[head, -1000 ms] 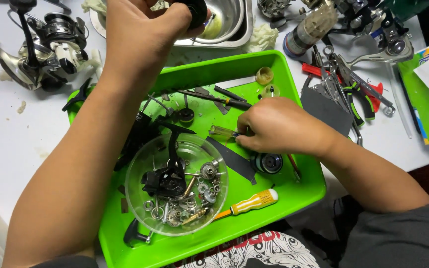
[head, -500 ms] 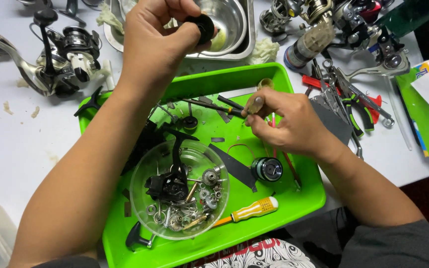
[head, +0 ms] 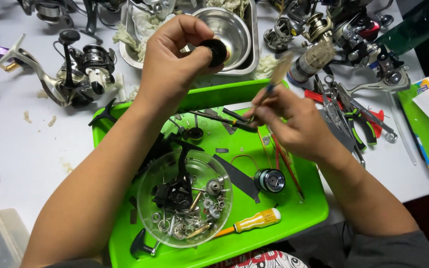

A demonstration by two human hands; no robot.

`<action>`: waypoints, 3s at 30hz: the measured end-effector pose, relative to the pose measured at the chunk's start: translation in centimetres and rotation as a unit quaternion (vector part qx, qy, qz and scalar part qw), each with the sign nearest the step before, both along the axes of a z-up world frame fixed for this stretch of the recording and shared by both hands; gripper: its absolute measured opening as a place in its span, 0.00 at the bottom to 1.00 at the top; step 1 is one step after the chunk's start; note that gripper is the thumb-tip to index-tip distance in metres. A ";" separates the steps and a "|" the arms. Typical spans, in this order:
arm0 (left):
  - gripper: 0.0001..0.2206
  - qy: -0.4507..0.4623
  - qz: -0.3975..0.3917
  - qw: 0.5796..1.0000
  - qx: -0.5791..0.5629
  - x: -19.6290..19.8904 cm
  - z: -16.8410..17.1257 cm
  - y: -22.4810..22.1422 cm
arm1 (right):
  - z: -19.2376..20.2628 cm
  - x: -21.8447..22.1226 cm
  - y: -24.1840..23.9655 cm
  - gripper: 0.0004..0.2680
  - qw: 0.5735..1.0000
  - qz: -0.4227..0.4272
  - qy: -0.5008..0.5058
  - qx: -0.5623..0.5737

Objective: Disassembling, cleaning, greasing, and reassembling components of a fishing reel on a workbench.

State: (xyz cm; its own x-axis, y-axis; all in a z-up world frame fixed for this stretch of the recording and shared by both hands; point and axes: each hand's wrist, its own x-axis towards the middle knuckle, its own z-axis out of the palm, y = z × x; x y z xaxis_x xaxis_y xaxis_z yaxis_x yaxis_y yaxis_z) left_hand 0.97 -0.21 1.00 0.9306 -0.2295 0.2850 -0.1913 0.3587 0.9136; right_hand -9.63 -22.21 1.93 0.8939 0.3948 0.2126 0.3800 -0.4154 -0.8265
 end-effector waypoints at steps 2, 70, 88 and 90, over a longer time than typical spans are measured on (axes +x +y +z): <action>0.07 0.009 -0.011 1.000 -0.007 -0.3 0.1 -0.2 | 1.4 0.5 0.5 0.03 0.996 -0.012 -0.015 0.084; 0.10 0.080 -0.031 0.996 0.030 -1.9 1.0 -1.0 | 0.2 3.8 4.1 0.09 0.949 -0.046 -0.240 0.201; 0.09 0.089 -0.025 0.996 0.017 -2.1 1.1 -1.2 | -0.6 4.0 3.4 0.08 0.943 -0.011 -0.304 0.138; 0.09 0.098 -0.030 0.995 0.022 -2.1 1.3 -1.2 | -0.7 4.1 3.4 0.09 0.937 -0.011 -0.322 0.133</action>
